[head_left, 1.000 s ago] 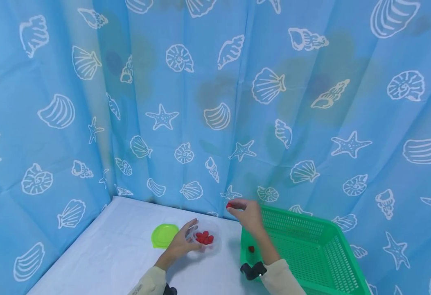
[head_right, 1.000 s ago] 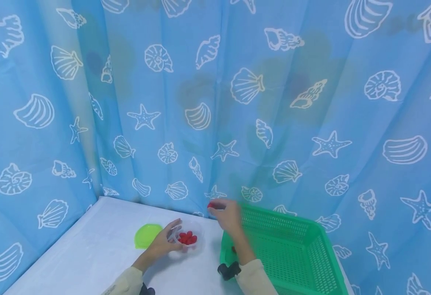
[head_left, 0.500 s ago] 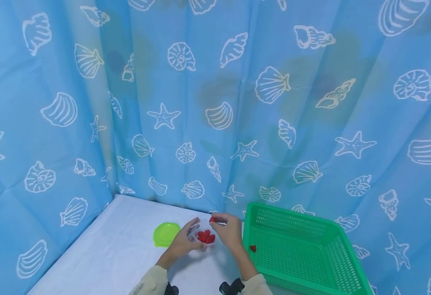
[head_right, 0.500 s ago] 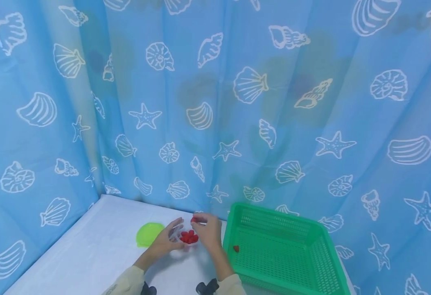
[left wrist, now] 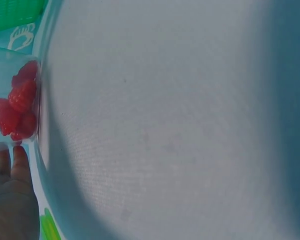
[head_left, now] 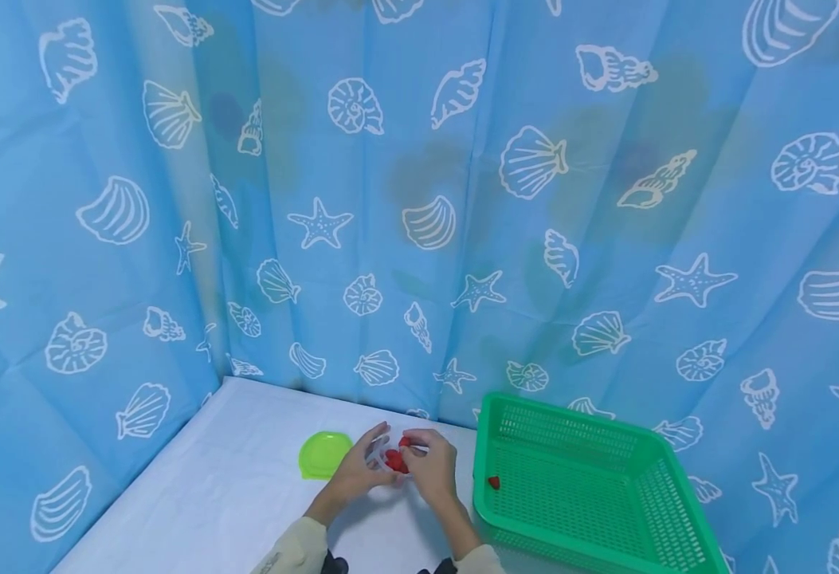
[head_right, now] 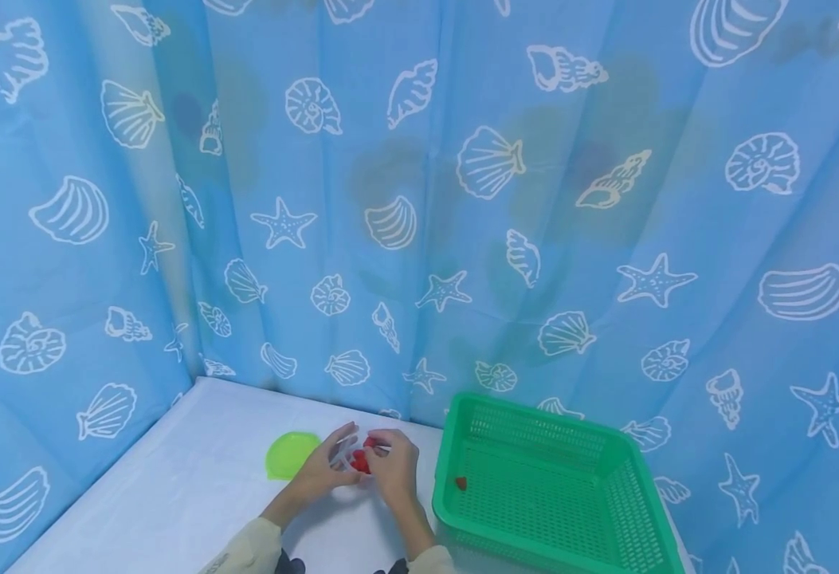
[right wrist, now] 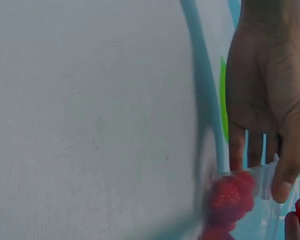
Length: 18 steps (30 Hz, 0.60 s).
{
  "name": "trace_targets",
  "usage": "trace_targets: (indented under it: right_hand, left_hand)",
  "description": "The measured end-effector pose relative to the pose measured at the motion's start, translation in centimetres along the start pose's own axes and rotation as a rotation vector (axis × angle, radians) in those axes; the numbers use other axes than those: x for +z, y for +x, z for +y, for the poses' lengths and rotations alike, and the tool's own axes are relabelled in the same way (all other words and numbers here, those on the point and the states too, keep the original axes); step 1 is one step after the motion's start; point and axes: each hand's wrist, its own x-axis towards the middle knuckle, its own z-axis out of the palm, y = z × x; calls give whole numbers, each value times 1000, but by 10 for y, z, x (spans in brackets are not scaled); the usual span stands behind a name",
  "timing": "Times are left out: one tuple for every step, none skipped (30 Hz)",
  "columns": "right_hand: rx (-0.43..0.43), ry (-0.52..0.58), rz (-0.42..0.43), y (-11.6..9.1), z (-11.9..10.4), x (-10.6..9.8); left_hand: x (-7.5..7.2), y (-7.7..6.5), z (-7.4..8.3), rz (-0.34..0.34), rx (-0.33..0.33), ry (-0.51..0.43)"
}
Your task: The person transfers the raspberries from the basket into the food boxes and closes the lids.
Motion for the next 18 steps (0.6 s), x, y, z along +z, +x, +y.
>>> trace_targets:
  right_hand:
    - [-4,-2,-4,0,1,1]
    - [-5,-5,-9,1,1,2]
    - [-4,-12,-13,1,1,4]
    - [2,-19,-17,2,2,5]
    - [5,-30,-22,3,2,6]
    - [5,-42,-25,4,3,7]
    - [4,-53,-27,4,3,8]
    - [5,-68,-30,5,4,8]
    - [0,-84,-31,6,4,9]
    - [5,-99,-34,7,5,10]
    - [7,-112,-37,8,5,11]
    - [11,-122,-39,8,6,11]
    - [15,-130,-41,9,6,12]
    - [17,-138,-42,9,7,12]
    - [17,-141,-44,9,8,12]
    - [25,-145,-47,10,8,13]
    - [23,-147,-48,10,9,13]
    - [22,-148,-48,10,9,14]
  left_hand:
    - [0,0,0,-1,2,-5]
    - [0,0,0,-3,5,-7]
    - [0,0,0,-6,16,-9]
    - [0,0,0,-8,22,-11]
    - [0,-1,0,-9,23,-12]
    - [0,-1,0,-11,23,-15]
    - [-1,-1,0,-12,23,-18]
    - [-1,-2,0,-12,21,-16]
    - [-1,-2,0,-13,20,-17]
    - [-1,-3,0,-12,15,-18]
    - [-1,-3,1,-13,14,-17]
    - [-1,-3,1,-12,14,-16]
    - [-1,-4,2,-11,13,-12]
    - [-1,-4,3,-11,11,-10]
    - [-1,-5,3,-10,10,-7]
    - [-1,-5,4,-9,8,-3]
    - [-1,-5,4,-8,7,-2]
    - [-1,-6,4,-5,5,1]
